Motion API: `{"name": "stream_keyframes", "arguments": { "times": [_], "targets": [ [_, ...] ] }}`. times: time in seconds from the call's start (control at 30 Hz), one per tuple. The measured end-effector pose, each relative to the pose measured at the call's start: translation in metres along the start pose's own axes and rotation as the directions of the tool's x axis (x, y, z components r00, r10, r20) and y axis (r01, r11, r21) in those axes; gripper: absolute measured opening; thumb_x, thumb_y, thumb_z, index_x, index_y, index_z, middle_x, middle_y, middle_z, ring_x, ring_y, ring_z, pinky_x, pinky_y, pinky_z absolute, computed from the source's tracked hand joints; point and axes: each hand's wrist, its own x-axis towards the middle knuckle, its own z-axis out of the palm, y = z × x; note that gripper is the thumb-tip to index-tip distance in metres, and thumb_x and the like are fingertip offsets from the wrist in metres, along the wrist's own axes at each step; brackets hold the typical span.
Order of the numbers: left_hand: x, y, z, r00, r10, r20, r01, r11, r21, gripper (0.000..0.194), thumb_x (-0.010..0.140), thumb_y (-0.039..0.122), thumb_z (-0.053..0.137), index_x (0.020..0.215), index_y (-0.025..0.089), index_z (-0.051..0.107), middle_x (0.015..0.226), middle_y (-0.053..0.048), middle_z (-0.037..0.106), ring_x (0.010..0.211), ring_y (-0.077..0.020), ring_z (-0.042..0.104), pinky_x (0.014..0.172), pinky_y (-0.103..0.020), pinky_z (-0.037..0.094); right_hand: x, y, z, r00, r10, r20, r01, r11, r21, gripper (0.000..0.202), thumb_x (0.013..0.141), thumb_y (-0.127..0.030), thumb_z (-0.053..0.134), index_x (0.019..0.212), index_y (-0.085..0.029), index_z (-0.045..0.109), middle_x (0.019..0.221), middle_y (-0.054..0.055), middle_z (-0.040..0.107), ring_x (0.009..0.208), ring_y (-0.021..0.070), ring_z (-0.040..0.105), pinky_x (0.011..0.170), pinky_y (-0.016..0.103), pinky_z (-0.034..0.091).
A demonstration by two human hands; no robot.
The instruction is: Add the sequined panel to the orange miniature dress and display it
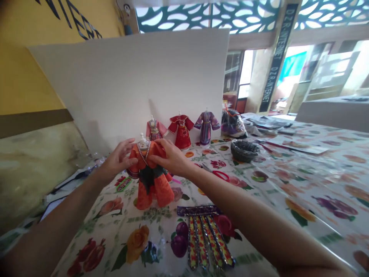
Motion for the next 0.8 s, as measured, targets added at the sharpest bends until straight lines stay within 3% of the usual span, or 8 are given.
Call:
{"name": "stream_keyframes", "arguments": {
  "times": [0.13, 0.33, 0.6, 0.8],
  "targets": [
    [-0.001, -0.017, 0.007, 0.998, 0.012, 0.061, -0.009, 0.999, -0.043, 0.082, 0.074, 0.039, 0.082, 0.143, 0.021, 0.041, 0.142, -0.015, 0.055, 0.129, -0.0317, 0.055, 0.106, -0.044, 0.047, 0.002, -0.008, 0.001, 0.997, 0.062, 0.05, -0.063, 0.998, 0.025, 0.029, 0.088, -0.037, 0.065, 0.109, -0.018, 0.059, 0.085, 0.004, 0.064, 0.077, 0.0192, 0.061, 0.068, 0.036, 0.051],
    [-0.001, -0.028, 0.009, 0.998, 0.053, 0.035, -0.054, 0.998, 0.021, 0.077, 0.074, 0.037, 0.082, 0.14, 0.019, 0.046, 0.134, -0.013, 0.062, 0.124, -0.0313, 0.059, 0.101, -0.042, 0.05, 0.0, -0.008, 0.002, 0.994, 0.056, 0.093, -0.061, 0.997, 0.056, 0.024, 0.087, -0.039, 0.066, 0.1, -0.02, 0.056, 0.077, 0.0, 0.061, 0.068, 0.0164, 0.056, 0.059, 0.032, 0.046],
    [-0.005, -0.027, 0.013, 0.999, 0.025, 0.028, -0.027, 0.996, 0.09, 0.068, 0.073, 0.042, 0.081, 0.131, 0.017, 0.055, 0.12, -0.011, 0.069, 0.108, -0.0295, 0.066, 0.091, -0.039, 0.054, 0.001, -0.001, 0.009, 0.996, 0.062, 0.064, -0.064, 0.997, 0.033, 0.033, 0.085, -0.038, 0.068, 0.11, -0.018, 0.059, 0.084, 0.002, 0.063, 0.075, 0.0184, 0.059, 0.063, 0.033, 0.047],
    [-0.003, -0.031, 0.02, 1.0, 0.021, -0.007, -0.02, 0.998, 0.065, 0.062, 0.075, 0.043, 0.08, 0.128, 0.018, 0.059, 0.118, -0.01, 0.071, 0.109, -0.0297, 0.067, 0.092, -0.04, 0.055, 0.0, 0.001, 0.01, 0.996, 0.055, 0.074, -0.058, 0.997, 0.043, 0.037, 0.086, -0.036, 0.067, 0.117, -0.018, 0.059, 0.098, 0.006, 0.068, 0.083, 0.0211, 0.063, 0.069, 0.035, 0.05]
  ]
}}
